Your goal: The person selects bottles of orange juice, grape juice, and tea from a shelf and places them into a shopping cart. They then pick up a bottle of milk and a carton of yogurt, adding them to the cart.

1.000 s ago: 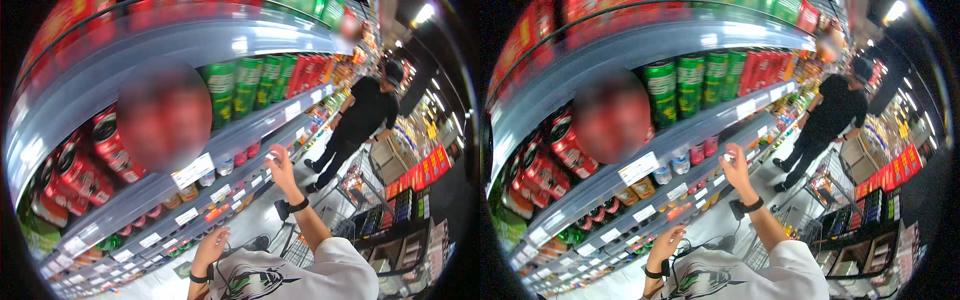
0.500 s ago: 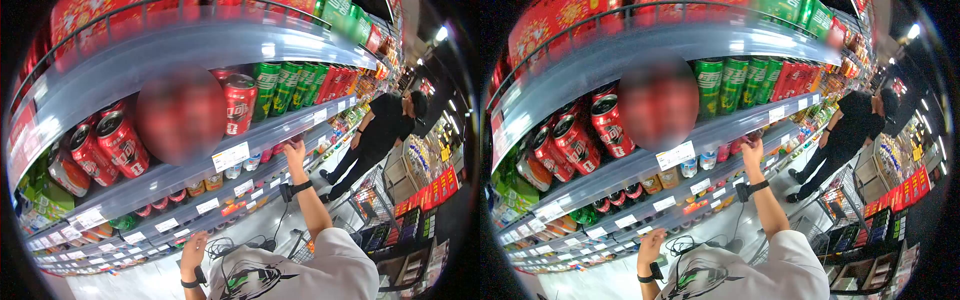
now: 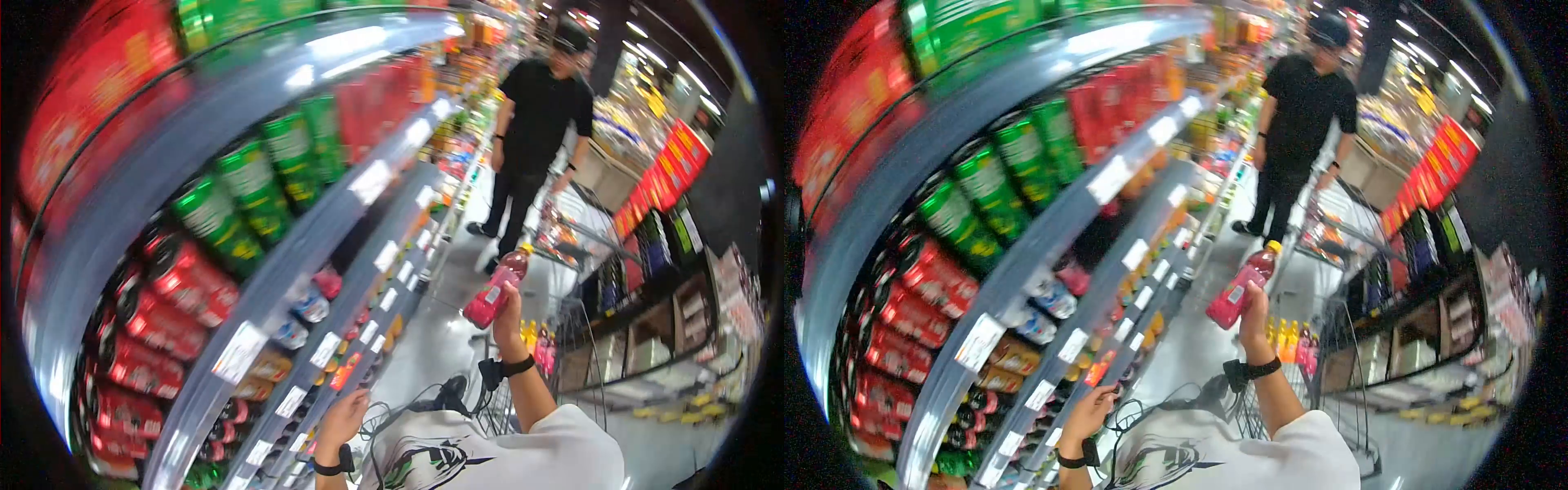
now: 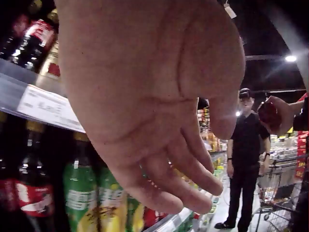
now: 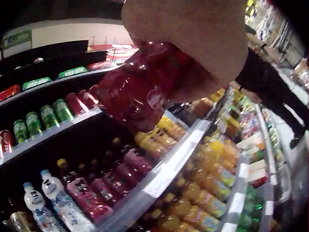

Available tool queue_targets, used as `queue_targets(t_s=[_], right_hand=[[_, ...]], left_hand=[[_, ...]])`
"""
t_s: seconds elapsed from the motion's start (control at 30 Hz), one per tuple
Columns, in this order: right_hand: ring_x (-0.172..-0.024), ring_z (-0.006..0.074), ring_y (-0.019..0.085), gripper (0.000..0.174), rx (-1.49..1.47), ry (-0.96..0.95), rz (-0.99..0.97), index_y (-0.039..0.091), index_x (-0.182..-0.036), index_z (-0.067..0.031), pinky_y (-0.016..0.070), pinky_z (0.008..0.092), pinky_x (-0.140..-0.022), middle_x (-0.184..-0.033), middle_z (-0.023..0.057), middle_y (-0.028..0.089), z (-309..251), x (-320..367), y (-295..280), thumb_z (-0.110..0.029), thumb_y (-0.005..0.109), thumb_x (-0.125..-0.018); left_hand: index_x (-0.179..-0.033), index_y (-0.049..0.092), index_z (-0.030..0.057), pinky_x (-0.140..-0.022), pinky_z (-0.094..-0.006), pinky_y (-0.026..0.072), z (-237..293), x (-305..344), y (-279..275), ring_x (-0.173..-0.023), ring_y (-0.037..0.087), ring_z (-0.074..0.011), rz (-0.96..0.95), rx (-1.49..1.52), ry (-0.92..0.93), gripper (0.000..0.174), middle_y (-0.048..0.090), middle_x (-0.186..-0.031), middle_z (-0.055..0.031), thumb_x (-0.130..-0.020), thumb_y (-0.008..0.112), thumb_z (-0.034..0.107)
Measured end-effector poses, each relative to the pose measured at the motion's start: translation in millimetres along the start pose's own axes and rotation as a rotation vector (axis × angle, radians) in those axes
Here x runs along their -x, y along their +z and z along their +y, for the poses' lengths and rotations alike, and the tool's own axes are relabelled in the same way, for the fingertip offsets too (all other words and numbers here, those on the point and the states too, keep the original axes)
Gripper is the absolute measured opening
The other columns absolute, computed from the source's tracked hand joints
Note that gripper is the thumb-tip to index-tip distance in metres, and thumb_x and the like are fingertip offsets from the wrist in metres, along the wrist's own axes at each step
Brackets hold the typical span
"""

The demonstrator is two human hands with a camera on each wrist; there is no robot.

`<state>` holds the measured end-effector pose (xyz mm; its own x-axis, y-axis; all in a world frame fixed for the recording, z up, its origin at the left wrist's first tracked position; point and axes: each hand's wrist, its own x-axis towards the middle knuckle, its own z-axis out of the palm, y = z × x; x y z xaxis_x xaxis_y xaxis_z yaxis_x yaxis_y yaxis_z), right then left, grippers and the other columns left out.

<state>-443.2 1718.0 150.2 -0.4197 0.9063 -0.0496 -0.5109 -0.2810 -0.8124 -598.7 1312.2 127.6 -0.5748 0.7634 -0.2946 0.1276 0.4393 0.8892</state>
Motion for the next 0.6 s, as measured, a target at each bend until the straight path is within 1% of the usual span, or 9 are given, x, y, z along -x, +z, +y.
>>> queue_targets(t_s=[0.07,0.1,0.2,0.27,0.33,0.37,0.47,0.5,0.6], right_hand=[[-0.083,0.0151,0.066,0.034,-0.023,0.115,0.112,0.061,-0.112,-0.0089,0.0562,0.0318,-0.074,-0.093,0.0029,0.065,4.6,9.6,-65.7,-0.040,0.064,-0.098],[-0.078,0.0143,0.065,0.035,0.057,0.076,0.165,0.061,-0.111,-0.0087,0.0562,0.0310,-0.072,-0.089,0.0019,0.063,-0.4,19.4,-79.8,-0.041,0.064,-0.099],[-0.079,0.0137,0.067,0.036,0.073,0.081,0.256,0.062,-0.112,-0.0075,0.0570,0.0303,-0.070,-0.092,0.0040,0.066,-21.2,54.0,-109.3,-0.041,0.063,-0.100],[-0.078,0.0137,0.067,0.037,0.220,0.065,0.279,0.063,-0.114,-0.0058,0.0571,0.0302,-0.071,-0.094,0.0050,0.068,-27.9,65.5,-133.9,-0.040,0.063,-0.100],[-0.077,0.0136,0.067,0.035,0.277,0.103,0.257,0.066,-0.111,-0.0046,0.0559,0.0290,-0.070,-0.091,0.0044,0.069,-38.0,73.4,-156.4,-0.037,0.064,-0.100],[-0.077,0.0130,0.067,0.031,0.412,0.113,0.182,0.069,-0.101,-0.0025,0.0536,0.0278,-0.070,-0.086,0.0041,0.070,-43.1,72.4,-171.4,-0.033,0.067,-0.098],[-0.077,0.0112,0.066,0.034,0.610,0.170,-0.017,0.071,-0.102,-0.0012,0.0521,0.0292,-0.070,-0.085,0.0034,0.071,-67.7,64.3,-186.1,-0.035,0.067,-0.096],[-0.080,0.0120,0.067,0.033,0.653,0.264,0.013,0.070,-0.106,0.0006,0.0533,0.0290,-0.072,-0.089,0.0050,0.073,-79.6,60.6,-181.8,-0.030,0.073,-0.095],[-0.082,0.0106,0.066,0.040,0.627,0.330,-0.156,0.068,-0.120,-0.0007,0.0534,0.0286,-0.073,-0.093,0.0036,0.073,-95.4,46.5,-179.2,-0.029,0.075,-0.093]], left_hand=[[-0.135,0.062,0.0019,-0.091,-0.0302,0.0544,8.6,-33.7,13.6,-0.105,0.070,-0.0166,-0.143,-0.046,0.025,0.034,0.075,-0.117,-0.0119,-0.107,0.059,0.020],[-0.137,0.061,0.0013,-0.091,-0.0305,0.0546,12.0,-48.9,20.3,-0.106,0.070,-0.0163,-0.215,-0.062,0.003,0.035,0.074,-0.117,-0.0116,-0.107,0.059,0.020],[-0.139,0.059,0.0000,-0.091,-0.0306,0.0548,28.0,-93.1,45.3,-0.108,0.069,-0.0166,-0.355,-0.146,0.017,0.038,0.073,-0.118,-0.0107,-0.107,0.059,0.020],[-0.142,0.056,-0.0012,-0.091,-0.0302,0.0549,57.8,-117.1,62.6,-0.109,0.068,-0.0172,-0.454,-0.176,0.070,0.041,0.072,-0.120,-0.0114,-0.107,0.059,0.021],[-0.143,0.055,-0.0014,-0.091,-0.0307,0.0550,71.4,-142.1,85.0,-0.109,0.069,-0.0178,-0.540,-0.171,0.103,0.042,0.072,-0.121,-0.0130,-0.107,0.058,0.021],[-0.144,0.055,-0.0004,-0.090,-0.0314,0.0556,86.3,-153.2,95.4,-0.109,0.069,-0.0180,-0.591,-0.216,0.091,0.043,0.072,-0.122,-0.0143,-0.107,0.059,0.022],[-0.144,0.056,0.0004,-0.089,-0.0317,0.0560,138.8,-185.1,136.9,-0.109,0.069,-0.0181,-0.666,-0.312,0.134,0.045,0.071,-0.124,-0.0147,-0.106,0.061,0.023],[-0.146,0.053,0.0001,-0.088,-0.0310,0.0558,159.1,-195.2,153.1,-0.108,0.069,-0.0192,-0.685,-0.325,0.208,0.048,0.071,-0.124,-0.0143,-0.105,0.063,0.023],[-0.148,0.050,0.0036,-0.096,-0.0373,0.0528,199.7,-220.2,202.7,-0.111,0.067,-0.0262,-0.702,-0.263,0.244,0.054,0.067,-0.130,-0.0172,-0.102,0.067,0.027]])
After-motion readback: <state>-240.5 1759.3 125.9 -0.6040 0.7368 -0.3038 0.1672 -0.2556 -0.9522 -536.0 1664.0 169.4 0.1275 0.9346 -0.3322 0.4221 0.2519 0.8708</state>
